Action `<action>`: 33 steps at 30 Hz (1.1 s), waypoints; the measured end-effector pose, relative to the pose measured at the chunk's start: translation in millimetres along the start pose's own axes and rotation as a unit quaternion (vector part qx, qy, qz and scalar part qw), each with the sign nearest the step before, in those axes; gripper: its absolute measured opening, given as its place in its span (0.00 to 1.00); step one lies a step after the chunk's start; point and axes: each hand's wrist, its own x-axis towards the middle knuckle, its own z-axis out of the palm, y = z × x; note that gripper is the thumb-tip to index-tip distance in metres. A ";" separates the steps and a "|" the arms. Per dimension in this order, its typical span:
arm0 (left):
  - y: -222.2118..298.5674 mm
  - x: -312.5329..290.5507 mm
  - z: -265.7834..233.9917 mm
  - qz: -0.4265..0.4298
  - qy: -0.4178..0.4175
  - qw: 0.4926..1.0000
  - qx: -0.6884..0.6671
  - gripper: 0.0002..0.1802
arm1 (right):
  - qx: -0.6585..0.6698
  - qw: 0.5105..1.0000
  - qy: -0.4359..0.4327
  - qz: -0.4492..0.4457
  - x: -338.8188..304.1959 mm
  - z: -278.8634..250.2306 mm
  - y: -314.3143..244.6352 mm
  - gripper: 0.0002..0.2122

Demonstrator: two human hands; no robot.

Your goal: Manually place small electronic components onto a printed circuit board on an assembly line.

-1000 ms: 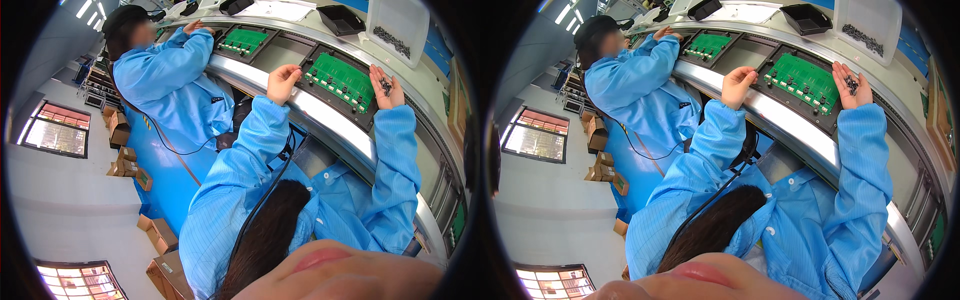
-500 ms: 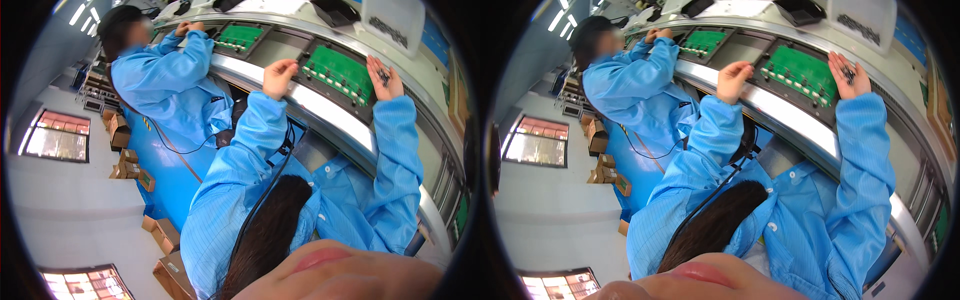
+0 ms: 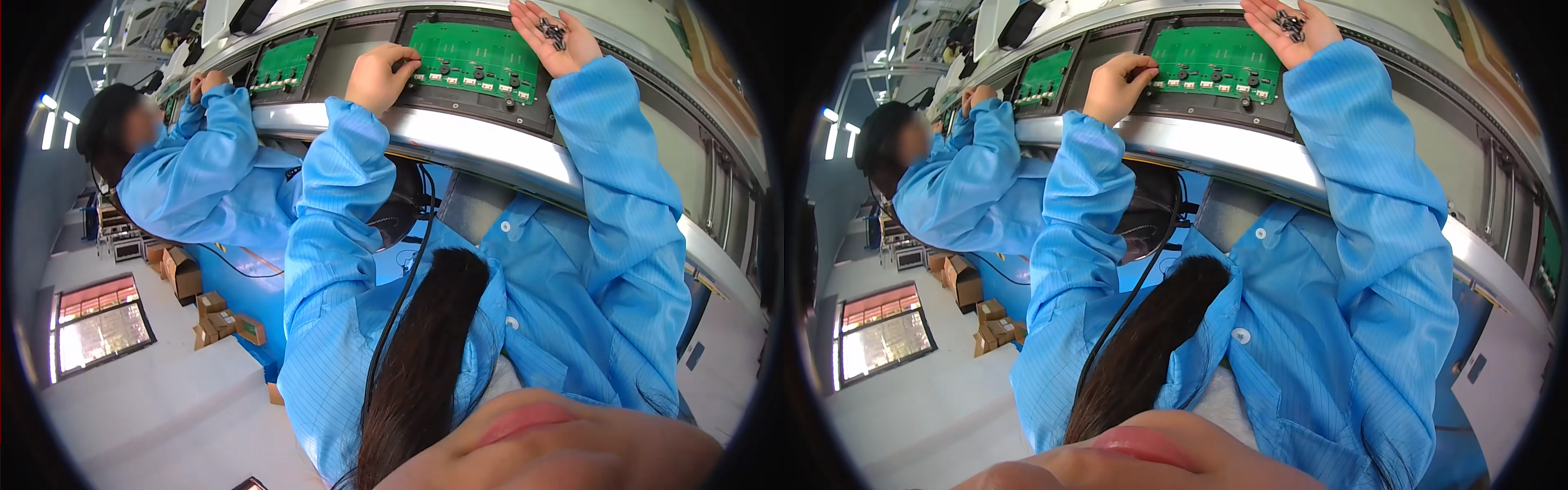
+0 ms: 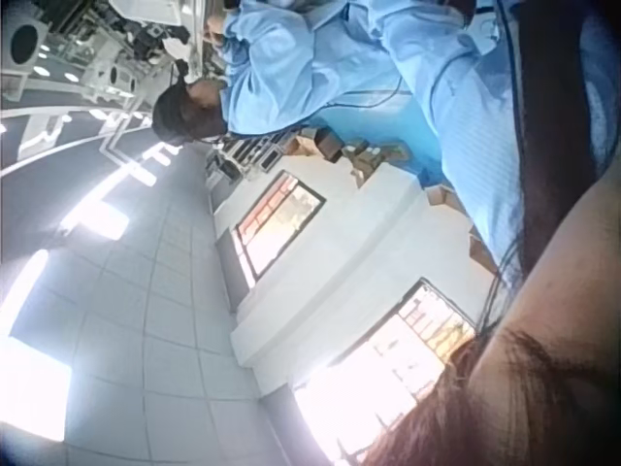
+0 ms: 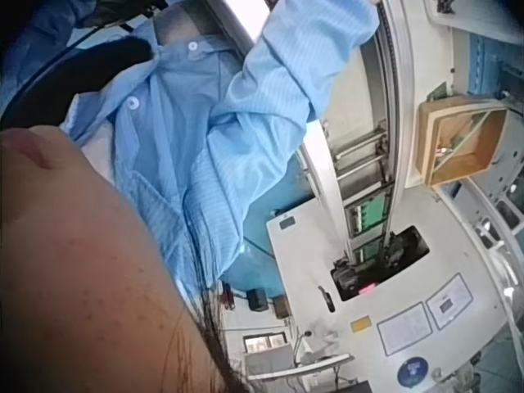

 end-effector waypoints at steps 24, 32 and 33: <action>1.1 24.5 -1.5 0.195 -0.098 0.929 0.299 0.06 | 0.010 0.996 0.083 -0.013 0.0 13.0 5.2 0.18; 8.5 23.8 -0.7 0.220 -0.081 0.914 0.331 0.05 | 0.032 0.996 0.077 0.008 8.7 4.0 5.8 0.18; 9.0 24.1 -0.4 0.223 -0.078 0.912 0.335 0.05 | 0.040 0.997 0.069 0.011 10.8 0.9 6.1 0.18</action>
